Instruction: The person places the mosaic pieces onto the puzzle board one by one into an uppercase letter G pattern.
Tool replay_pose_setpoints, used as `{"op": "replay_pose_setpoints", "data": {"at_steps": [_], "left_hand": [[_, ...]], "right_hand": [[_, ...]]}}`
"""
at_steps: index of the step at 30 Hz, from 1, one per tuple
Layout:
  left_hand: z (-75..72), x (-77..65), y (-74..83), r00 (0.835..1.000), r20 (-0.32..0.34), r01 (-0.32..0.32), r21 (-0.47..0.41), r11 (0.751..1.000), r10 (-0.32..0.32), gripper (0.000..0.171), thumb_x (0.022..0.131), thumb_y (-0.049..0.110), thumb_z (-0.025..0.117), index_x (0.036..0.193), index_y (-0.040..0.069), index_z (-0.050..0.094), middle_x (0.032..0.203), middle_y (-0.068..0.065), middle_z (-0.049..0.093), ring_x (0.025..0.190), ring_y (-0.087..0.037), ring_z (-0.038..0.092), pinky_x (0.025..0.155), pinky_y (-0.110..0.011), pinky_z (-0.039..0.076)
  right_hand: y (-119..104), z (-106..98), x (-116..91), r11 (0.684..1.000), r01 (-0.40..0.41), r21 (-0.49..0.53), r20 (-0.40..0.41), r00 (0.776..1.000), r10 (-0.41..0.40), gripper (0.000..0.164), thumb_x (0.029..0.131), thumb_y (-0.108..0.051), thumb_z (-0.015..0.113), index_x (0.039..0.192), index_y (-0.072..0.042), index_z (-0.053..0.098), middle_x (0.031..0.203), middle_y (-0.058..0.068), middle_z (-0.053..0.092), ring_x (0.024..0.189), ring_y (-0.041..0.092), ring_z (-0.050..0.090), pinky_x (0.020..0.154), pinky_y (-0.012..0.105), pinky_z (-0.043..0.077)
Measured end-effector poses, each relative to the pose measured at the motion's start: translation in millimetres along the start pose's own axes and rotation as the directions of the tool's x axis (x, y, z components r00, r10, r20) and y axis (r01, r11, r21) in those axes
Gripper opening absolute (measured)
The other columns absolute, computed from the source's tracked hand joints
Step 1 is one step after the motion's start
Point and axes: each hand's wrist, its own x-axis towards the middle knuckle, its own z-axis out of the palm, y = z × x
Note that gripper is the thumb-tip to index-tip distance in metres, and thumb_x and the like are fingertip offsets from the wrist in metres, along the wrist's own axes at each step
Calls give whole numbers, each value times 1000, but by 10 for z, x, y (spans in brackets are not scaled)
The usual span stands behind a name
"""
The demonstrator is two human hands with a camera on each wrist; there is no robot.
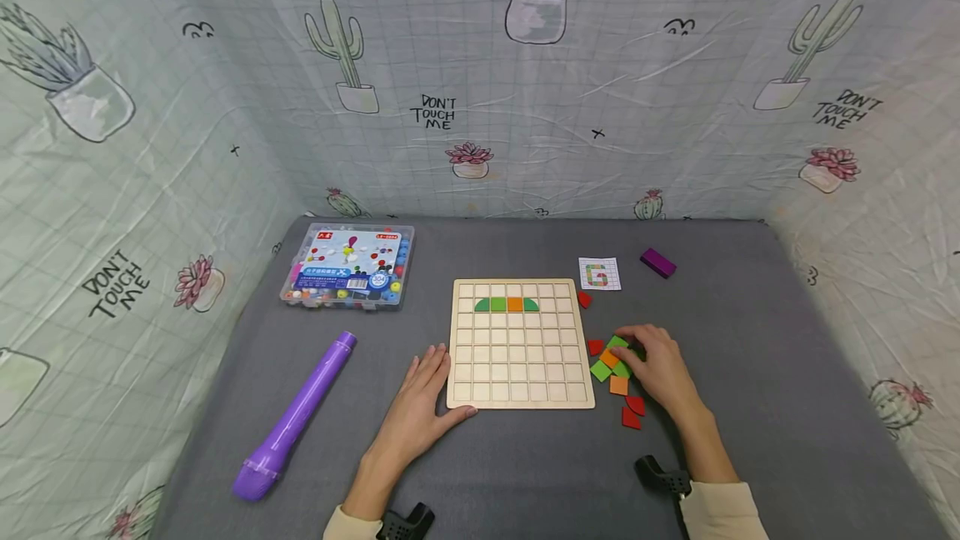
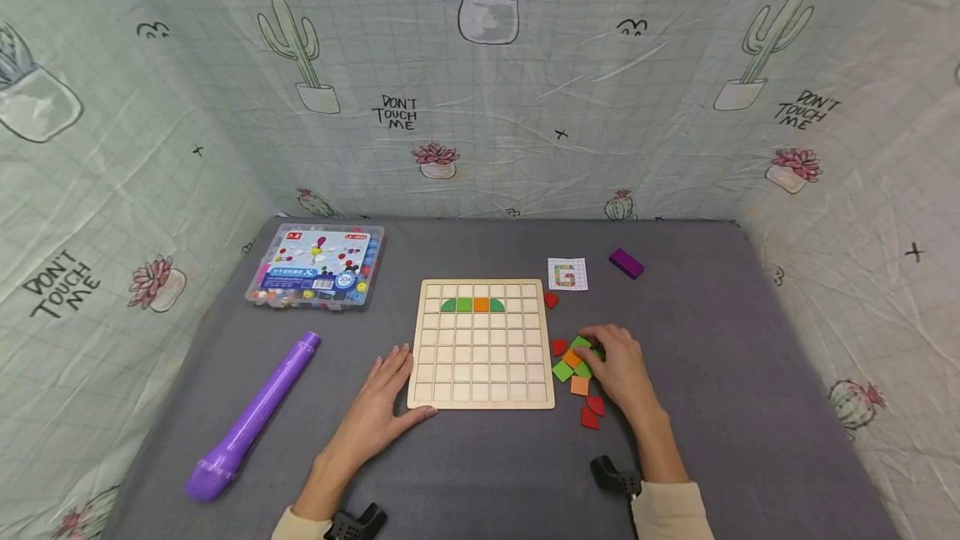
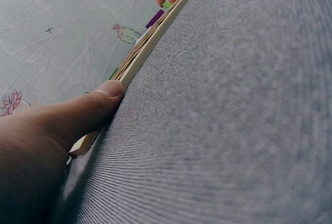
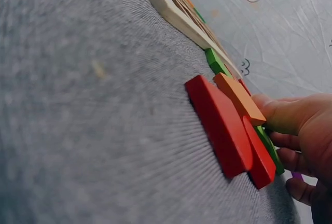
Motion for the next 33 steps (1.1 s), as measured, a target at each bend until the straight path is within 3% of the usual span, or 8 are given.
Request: {"op": "replay_pose_setpoints", "data": {"at_steps": [9,22,33], "left_hand": [[-7,-7,11,1000,-4,-8,10,1000,8,94,83,57,74,150,-1,43,160,-17,37,152,-32,31,129,-49,21],[-15,-9,12,1000,-3,-5,-1,1000,5,94,83,57,74,150,-2,43,160,-17,37,152,-32,31,129,-49,21],[-19,-8,17,1000,-5,-7,-2,1000,7,94,84,57,73,151,-1,42,160,-17,38,152,-32,31,129,-49,20]], "right_hand": [[23,18,2,999,40,-10,-58,997,-40,24,88,-16,78,109,-6,74,84,5,65,79,20,51,72,36,40],[-96,2,90,999,32,20,-56,998,-31,24,95,-10,68,118,-3,71,105,15,69,88,26,59,79,47,54],[-380,46,292,993,65,98,-40,997,-61,23,97,-12,66,119,-6,71,105,10,68,86,21,59,75,39,55]]}}
